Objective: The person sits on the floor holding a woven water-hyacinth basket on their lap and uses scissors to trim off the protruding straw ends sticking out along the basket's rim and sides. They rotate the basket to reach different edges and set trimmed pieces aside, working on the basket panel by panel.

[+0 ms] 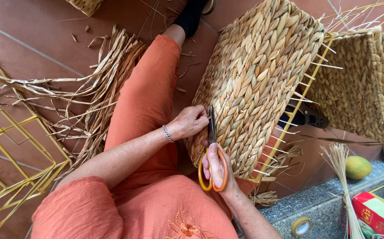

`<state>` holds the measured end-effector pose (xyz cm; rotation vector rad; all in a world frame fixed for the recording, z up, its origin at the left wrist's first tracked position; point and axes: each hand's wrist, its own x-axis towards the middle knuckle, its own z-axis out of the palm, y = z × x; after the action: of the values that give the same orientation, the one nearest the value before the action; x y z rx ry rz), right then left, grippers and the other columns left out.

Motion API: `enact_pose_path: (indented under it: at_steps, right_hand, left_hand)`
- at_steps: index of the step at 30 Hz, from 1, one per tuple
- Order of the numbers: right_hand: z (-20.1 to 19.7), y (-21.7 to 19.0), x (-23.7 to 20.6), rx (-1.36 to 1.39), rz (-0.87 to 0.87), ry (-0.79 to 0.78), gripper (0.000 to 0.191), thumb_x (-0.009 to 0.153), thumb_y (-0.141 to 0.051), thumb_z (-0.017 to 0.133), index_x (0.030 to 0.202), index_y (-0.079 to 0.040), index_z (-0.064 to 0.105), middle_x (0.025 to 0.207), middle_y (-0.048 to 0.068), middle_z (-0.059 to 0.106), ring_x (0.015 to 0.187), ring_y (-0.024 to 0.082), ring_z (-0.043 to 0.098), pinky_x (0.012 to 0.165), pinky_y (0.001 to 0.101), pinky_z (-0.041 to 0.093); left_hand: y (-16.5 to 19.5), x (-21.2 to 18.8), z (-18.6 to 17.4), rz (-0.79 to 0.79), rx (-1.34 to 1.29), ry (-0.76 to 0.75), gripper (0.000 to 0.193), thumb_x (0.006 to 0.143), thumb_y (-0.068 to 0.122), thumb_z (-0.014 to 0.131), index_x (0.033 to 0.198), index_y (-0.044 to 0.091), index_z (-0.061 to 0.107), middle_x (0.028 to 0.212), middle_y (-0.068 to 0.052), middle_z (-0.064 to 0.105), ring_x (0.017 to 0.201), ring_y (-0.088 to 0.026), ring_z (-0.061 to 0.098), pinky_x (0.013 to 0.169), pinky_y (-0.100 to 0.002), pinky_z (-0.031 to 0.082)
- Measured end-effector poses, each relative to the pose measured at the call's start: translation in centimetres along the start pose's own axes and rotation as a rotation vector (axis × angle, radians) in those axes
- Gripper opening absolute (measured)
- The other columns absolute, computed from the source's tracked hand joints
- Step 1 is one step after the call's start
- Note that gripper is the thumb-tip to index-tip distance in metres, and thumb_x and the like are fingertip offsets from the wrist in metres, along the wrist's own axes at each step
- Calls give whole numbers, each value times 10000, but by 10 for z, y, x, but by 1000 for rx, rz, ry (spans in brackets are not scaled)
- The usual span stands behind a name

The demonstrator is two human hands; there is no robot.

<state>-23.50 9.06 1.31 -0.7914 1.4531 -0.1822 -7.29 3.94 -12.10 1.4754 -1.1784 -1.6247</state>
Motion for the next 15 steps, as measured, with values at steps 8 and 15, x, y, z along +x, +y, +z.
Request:
enact_pose_path:
  at_steps: [8, 15]
  right_hand:
    - [-11, -19, -14, -65, -155, 35, 696, 945, -540, 527, 1401, -14, 523, 662, -24, 509, 440, 62, 441, 359, 231, 382]
    - [-95, -66, -5, -154, -513, 420, 566, 979, -352, 663, 1400, 7, 547, 831, -36, 588, 605, 47, 558, 477, 203, 470]
  left_hand:
    - [16, 0, -22, -156, -193, -29, 304, 928, 243, 552, 860, -24, 679, 746, -137, 696, 719, -251, 676, 689, -395, 539]
    - [51, 4, -31, 77, -236, 111, 295, 883, 123, 603, 1158, 18, 621, 995, -92, 691, 862, -144, 644, 778, -299, 552]
